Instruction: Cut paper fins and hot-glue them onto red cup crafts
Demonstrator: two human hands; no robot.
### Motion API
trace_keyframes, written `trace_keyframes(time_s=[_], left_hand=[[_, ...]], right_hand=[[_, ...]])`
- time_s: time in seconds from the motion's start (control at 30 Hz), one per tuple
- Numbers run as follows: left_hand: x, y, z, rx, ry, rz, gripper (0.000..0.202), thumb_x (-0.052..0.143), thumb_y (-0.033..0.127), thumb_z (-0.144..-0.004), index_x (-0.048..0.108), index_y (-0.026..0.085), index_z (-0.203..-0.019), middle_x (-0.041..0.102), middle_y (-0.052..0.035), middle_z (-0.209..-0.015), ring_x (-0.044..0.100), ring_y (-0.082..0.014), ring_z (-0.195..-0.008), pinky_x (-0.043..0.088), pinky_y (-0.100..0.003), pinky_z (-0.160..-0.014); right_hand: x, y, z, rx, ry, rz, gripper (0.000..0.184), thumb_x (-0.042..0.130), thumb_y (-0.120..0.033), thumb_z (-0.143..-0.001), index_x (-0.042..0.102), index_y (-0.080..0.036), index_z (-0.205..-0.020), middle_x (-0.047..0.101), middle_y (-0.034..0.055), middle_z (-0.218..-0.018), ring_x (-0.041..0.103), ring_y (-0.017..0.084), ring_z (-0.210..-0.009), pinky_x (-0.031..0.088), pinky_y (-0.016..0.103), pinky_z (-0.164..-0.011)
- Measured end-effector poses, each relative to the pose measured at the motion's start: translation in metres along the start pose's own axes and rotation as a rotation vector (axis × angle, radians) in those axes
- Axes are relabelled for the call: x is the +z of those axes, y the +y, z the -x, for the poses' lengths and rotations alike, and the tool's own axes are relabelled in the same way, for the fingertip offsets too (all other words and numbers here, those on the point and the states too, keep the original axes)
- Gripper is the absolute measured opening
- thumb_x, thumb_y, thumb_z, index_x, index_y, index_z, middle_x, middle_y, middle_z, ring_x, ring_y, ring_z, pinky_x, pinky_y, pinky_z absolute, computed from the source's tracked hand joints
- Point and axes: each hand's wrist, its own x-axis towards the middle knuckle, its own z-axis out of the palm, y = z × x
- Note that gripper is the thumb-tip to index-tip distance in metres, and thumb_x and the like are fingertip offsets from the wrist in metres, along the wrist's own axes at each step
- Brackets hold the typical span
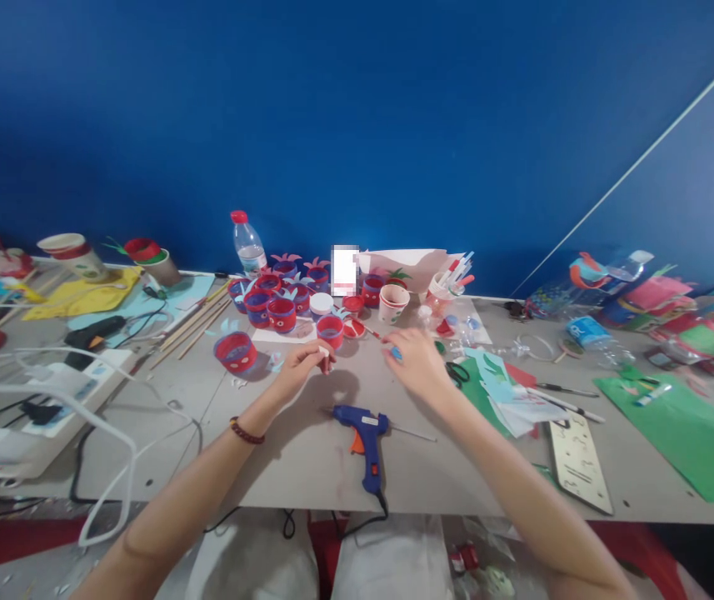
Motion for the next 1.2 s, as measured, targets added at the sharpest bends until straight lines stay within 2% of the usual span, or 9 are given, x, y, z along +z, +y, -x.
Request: trace_keyframes(time_s=[0.1, 0.23, 0.33, 0.47, 0.63, 0.73, 0.87, 1.07, 1.2], left_hand=[[0.002, 0.003, 0.002, 0.021, -0.052, -0.036, 0.025, 0.048, 0.033, -0.083, 0.059, 0.016, -0.067, 0.054, -0.0003, -0.065, 0.052, -0.0116, -0.060, 0.044, -0.026, -0.061], [0.001, 0.006, 0.004, 0.088, -0.138, -0.155, 0.029, 0.044, 0.029, -0.086, 0.052, 0.017, -0.061, 0.051, 0.0001, -0.063, 0.050, -0.0120, -0.062, 0.041, -0.026, -0.064], [0.000, 0.004, 0.004, 0.125, -0.189, -0.280, 0.032, 0.041, 0.028, -0.088, 0.051, 0.017, -0.060, 0.050, 0.0000, -0.063, 0.049, -0.0118, -0.061, 0.040, -0.025, -0.063], [0.001, -0.004, 0.002, 0.153, -0.239, -0.420, 0.034, 0.043, 0.032, -0.091, 0.061, 0.016, -0.067, 0.057, -0.0028, -0.069, 0.054, -0.0139, -0.070, 0.040, -0.025, -0.065], [0.001, -0.012, 0.000, 0.132, -0.131, -0.466, 0.029, 0.052, 0.036, -0.089, 0.072, 0.017, -0.081, 0.069, -0.0079, -0.084, 0.061, -0.0186, -0.080, 0.045, -0.029, -0.073], [0.000, -0.011, -0.001, 0.102, -0.062, -0.456, 0.025, 0.056, 0.036, -0.085, 0.073, 0.018, -0.078, 0.071, -0.0070, -0.081, 0.062, -0.0187, -0.077, 0.046, -0.030, -0.073], [0.003, -0.006, -0.001, 0.063, -0.022, -0.379, 0.022, 0.064, 0.038, -0.078, 0.070, 0.017, -0.071, 0.069, -0.0049, -0.075, 0.060, -0.0169, -0.070, 0.046, -0.027, -0.065], [0.009, -0.007, 0.001, 0.056, 0.065, -0.290, 0.021, 0.067, 0.037, -0.075, 0.068, 0.017, -0.073, 0.068, -0.0049, -0.078, 0.059, -0.0152, -0.070, 0.046, -0.025, -0.062], [0.009, -0.012, 0.001, 0.050, 0.061, -0.237, 0.021, 0.068, 0.037, -0.074, 0.067, 0.016, -0.072, 0.066, -0.0047, -0.076, 0.058, -0.0145, -0.069, 0.045, -0.025, -0.061]], right_hand=[[0.019, -0.042, 0.009, 0.116, 0.007, -0.476, 0.027, 0.051, -0.036, -0.088, 0.067, -0.023, -0.106, 0.072, 0.0054, -0.101, 0.066, 0.022, -0.091, 0.049, 0.036, -0.085], [0.041, -0.074, 0.004, 0.225, 0.021, -0.852, 0.024, 0.056, -0.039, -0.085, 0.067, -0.021, -0.095, 0.072, 0.0041, -0.088, 0.066, 0.018, -0.079, 0.050, 0.031, -0.075], [0.050, -0.077, 0.001, 0.319, 0.048, -0.976, 0.024, 0.062, -0.042, -0.079, 0.066, -0.019, -0.085, 0.069, 0.0033, -0.077, 0.062, 0.016, -0.069, 0.048, 0.028, -0.067], [0.053, -0.070, 0.004, 0.451, 0.094, -1.137, 0.028, 0.071, -0.044, -0.070, 0.063, -0.018, -0.075, 0.064, 0.0004, -0.067, 0.056, 0.013, -0.060, 0.045, 0.026, -0.062], [0.050, -0.063, 0.006, 0.630, 0.164, -1.423, 0.032, 0.080, -0.042, -0.059, 0.061, -0.019, -0.070, 0.059, -0.0035, -0.063, 0.054, 0.009, -0.057, 0.045, 0.023, -0.061], [0.049, -0.062, 0.005, 0.682, 0.157, -1.510, 0.033, 0.083, -0.040, -0.057, 0.061, -0.019, -0.069, 0.058, -0.0043, -0.061, 0.054, 0.009, -0.056, 0.045, 0.023, -0.059], [0.050, -0.065, 0.005, 0.655, 0.107, -1.531, 0.030, 0.082, -0.039, -0.058, 0.063, -0.018, -0.068, 0.059, -0.0037, -0.062, 0.054, 0.009, -0.056, 0.045, 0.023, -0.060], [0.053, -0.069, 0.008, 0.621, 0.090, -1.437, 0.028, 0.079, -0.041, -0.059, 0.067, -0.018, -0.067, 0.060, -0.0022, -0.060, 0.053, 0.010, -0.056, 0.043, 0.024, -0.058], [0.054, -0.071, 0.009, 0.605, 0.101, -1.334, 0.032, 0.077, -0.047, -0.060, 0.068, -0.018, -0.068, 0.061, -0.0015, -0.059, 0.052, 0.010, -0.055, 0.042, 0.023, -0.057]])
